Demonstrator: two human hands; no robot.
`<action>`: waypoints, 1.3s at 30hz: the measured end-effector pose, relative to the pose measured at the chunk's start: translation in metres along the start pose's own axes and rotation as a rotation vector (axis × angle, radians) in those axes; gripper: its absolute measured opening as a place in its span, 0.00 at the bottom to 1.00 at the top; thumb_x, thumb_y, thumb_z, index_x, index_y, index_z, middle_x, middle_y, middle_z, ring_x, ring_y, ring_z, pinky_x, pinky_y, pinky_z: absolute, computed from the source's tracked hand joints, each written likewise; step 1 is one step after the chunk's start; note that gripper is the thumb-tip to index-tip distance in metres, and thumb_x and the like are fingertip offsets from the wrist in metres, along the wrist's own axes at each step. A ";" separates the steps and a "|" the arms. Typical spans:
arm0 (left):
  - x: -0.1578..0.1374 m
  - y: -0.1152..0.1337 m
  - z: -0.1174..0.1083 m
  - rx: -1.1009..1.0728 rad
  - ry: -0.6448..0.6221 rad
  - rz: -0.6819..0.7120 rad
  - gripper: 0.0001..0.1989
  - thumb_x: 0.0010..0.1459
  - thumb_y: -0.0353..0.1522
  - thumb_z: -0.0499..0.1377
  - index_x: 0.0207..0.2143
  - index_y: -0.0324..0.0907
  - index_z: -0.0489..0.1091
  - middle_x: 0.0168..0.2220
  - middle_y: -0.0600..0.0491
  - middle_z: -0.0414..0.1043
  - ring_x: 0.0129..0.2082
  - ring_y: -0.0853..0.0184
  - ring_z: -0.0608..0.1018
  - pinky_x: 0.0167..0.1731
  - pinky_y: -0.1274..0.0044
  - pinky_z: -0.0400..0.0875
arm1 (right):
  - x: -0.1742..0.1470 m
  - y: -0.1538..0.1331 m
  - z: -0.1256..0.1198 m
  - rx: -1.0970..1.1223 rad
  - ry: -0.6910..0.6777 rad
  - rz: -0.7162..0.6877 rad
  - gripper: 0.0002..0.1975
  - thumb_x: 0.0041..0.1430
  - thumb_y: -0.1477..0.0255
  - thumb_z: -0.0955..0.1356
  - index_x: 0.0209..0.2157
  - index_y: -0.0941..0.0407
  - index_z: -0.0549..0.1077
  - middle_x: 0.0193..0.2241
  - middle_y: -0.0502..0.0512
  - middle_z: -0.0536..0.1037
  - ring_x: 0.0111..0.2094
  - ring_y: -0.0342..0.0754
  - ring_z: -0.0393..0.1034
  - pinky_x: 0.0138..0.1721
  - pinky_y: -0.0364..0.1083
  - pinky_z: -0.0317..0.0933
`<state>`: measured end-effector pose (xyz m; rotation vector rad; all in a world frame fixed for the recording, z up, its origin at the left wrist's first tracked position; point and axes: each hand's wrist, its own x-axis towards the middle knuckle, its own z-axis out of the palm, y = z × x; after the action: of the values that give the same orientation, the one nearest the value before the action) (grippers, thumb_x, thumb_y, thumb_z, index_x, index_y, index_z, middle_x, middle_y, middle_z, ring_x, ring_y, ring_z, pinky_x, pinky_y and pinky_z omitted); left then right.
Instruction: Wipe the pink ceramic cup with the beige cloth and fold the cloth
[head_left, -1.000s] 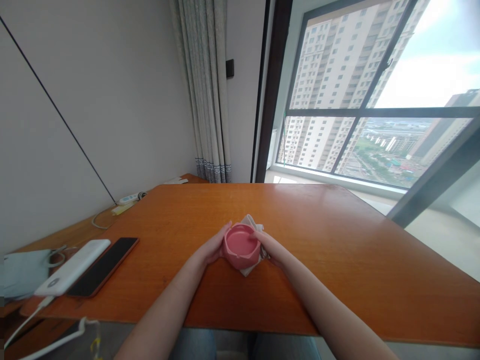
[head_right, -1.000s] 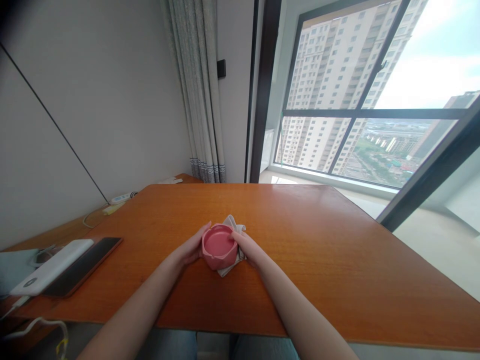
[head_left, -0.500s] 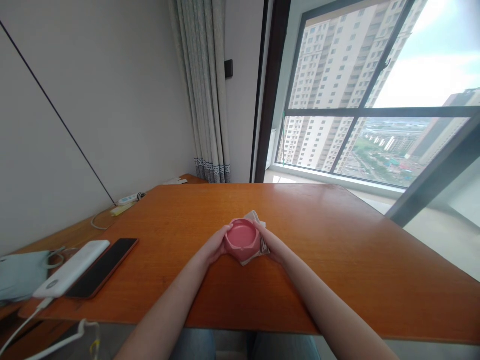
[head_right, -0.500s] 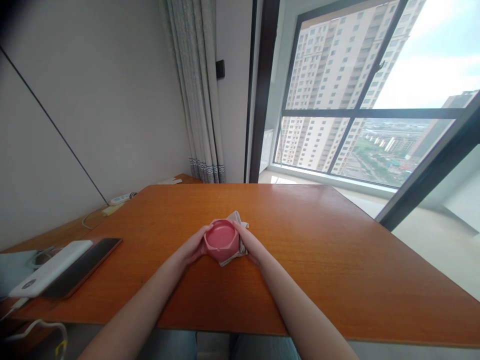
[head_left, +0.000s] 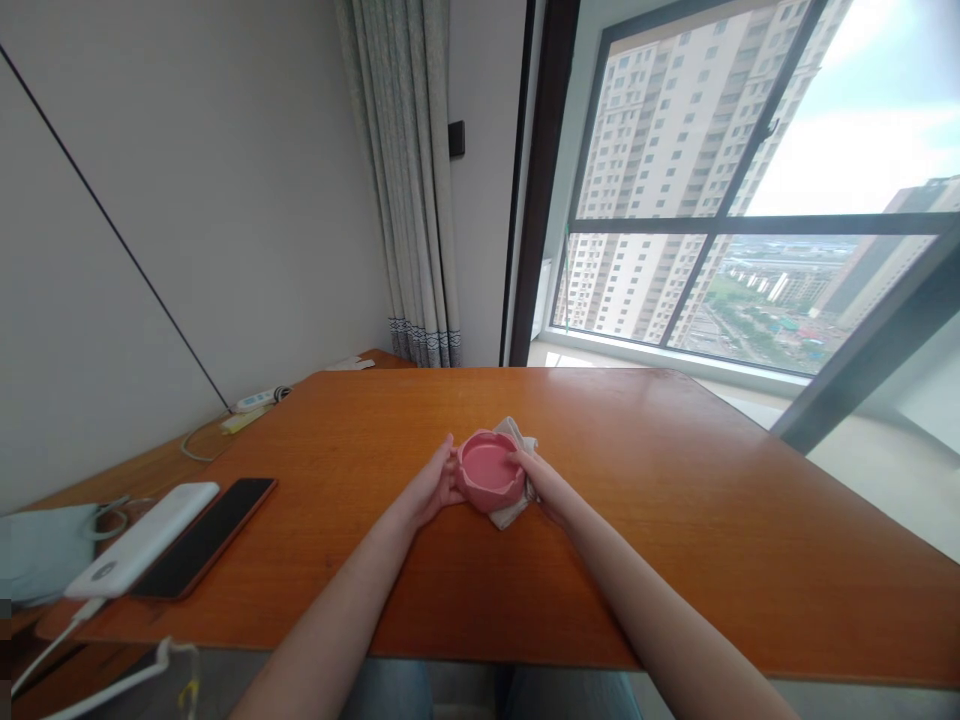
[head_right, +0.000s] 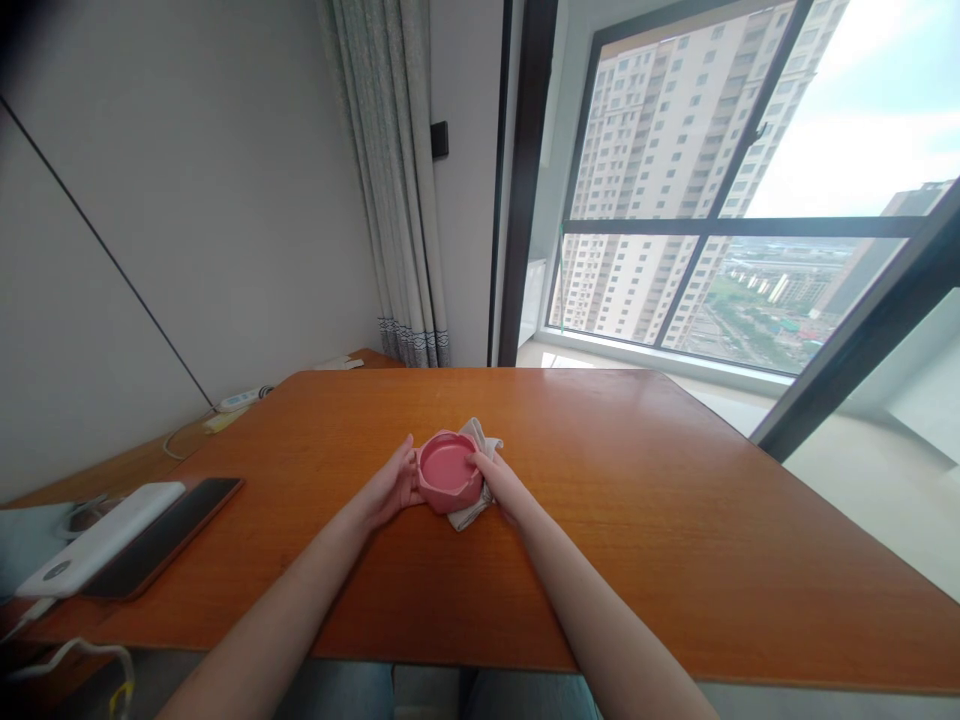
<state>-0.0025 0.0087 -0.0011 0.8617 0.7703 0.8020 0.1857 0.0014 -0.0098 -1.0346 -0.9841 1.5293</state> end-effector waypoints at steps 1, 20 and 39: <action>-0.001 0.001 -0.002 0.010 -0.029 -0.032 0.28 0.57 0.51 0.50 0.52 0.43 0.66 0.47 0.45 0.73 0.40 0.61 0.77 0.34 0.72 0.73 | -0.002 -0.001 0.001 -0.002 -0.034 0.035 0.18 0.52 0.70 0.66 0.46 0.59 0.72 0.38 0.58 0.79 0.44 0.52 0.73 0.48 0.48 0.65; 0.008 -0.014 0.012 -0.014 0.245 0.209 0.24 0.55 0.43 0.57 0.53 0.45 0.65 0.50 0.48 0.70 0.44 0.62 0.74 0.33 0.77 0.72 | -0.004 -0.003 0.012 0.205 -0.146 0.003 0.18 0.58 0.60 0.64 0.47 0.54 0.71 0.43 0.55 0.78 0.48 0.49 0.71 0.51 0.50 0.64; 0.003 -0.008 0.000 0.073 0.141 0.156 0.22 0.55 0.43 0.57 0.49 0.40 0.69 0.48 0.46 0.72 0.46 0.59 0.74 0.39 0.75 0.71 | -0.007 0.001 0.007 0.128 -0.189 0.022 0.22 0.56 0.63 0.66 0.51 0.56 0.69 0.44 0.58 0.77 0.46 0.50 0.72 0.52 0.51 0.62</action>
<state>0.0014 0.0085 -0.0084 0.9461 0.8679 0.9864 0.1797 -0.0058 -0.0075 -0.8251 -0.9923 1.7087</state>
